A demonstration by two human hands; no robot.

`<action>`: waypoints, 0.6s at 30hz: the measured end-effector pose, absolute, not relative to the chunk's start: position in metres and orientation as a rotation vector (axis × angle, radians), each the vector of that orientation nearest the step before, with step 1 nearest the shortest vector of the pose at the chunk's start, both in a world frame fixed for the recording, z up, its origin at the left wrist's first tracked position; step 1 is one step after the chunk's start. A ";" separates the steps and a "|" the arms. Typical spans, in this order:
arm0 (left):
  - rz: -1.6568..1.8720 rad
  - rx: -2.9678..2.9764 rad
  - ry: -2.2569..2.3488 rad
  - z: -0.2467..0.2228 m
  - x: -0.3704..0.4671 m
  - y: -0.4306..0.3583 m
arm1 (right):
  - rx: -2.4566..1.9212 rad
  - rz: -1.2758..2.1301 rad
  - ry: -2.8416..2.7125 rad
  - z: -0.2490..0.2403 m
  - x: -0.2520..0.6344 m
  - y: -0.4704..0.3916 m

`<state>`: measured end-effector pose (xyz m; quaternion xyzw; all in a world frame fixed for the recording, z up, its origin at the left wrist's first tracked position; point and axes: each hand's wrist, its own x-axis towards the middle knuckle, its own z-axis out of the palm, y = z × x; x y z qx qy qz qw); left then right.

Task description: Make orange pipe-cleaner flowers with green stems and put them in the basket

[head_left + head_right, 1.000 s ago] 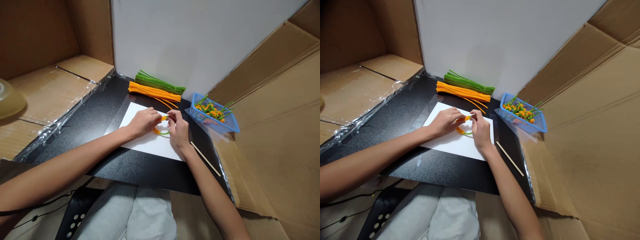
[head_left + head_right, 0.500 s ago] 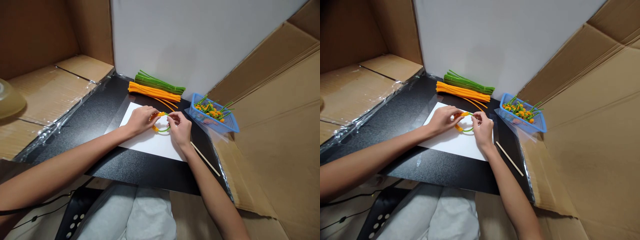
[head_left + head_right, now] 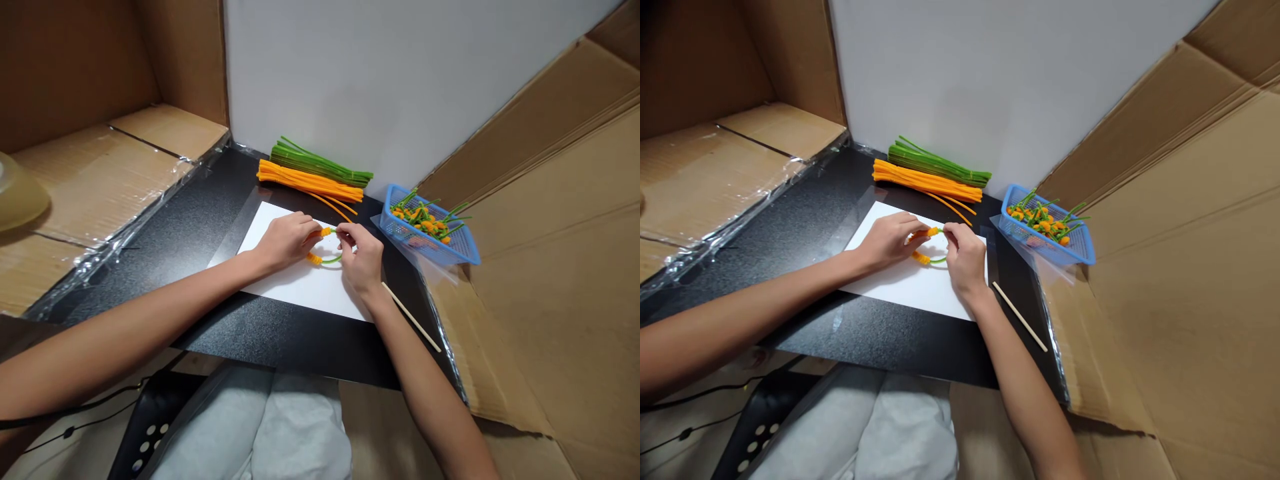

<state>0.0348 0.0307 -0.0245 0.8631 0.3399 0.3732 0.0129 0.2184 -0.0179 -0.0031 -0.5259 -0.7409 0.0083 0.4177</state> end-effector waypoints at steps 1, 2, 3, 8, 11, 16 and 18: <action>1.161 2.686 1.061 -0.024 0.035 0.031 | -1.314 0.013 -1.877 -0.002 0.219 -0.018; 1.158 2.679 1.059 -0.024 0.034 0.031 | -1.310 0.009 -1.892 -0.001 0.219 -0.018; 1.156 2.668 1.053 -0.024 0.034 0.031 | -1.311 0.012 -1.897 0.000 0.219 -0.019; 1.165 2.634 0.984 -0.022 0.033 0.030 | -1.337 0.367 -1.671 0.001 0.219 -0.016; 1.171 2.658 0.947 -0.021 0.033 0.031 | -1.310 0.687 -1.478 -0.001 0.225 -0.010; 1.146 2.695 0.889 -0.020 0.032 0.031 | -1.268 0.859 -1.544 -0.002 0.237 -0.005; 1.153 2.686 0.864 -0.019 0.031 0.032 | -1.262 0.875 -1.593 0.001 0.238 -0.006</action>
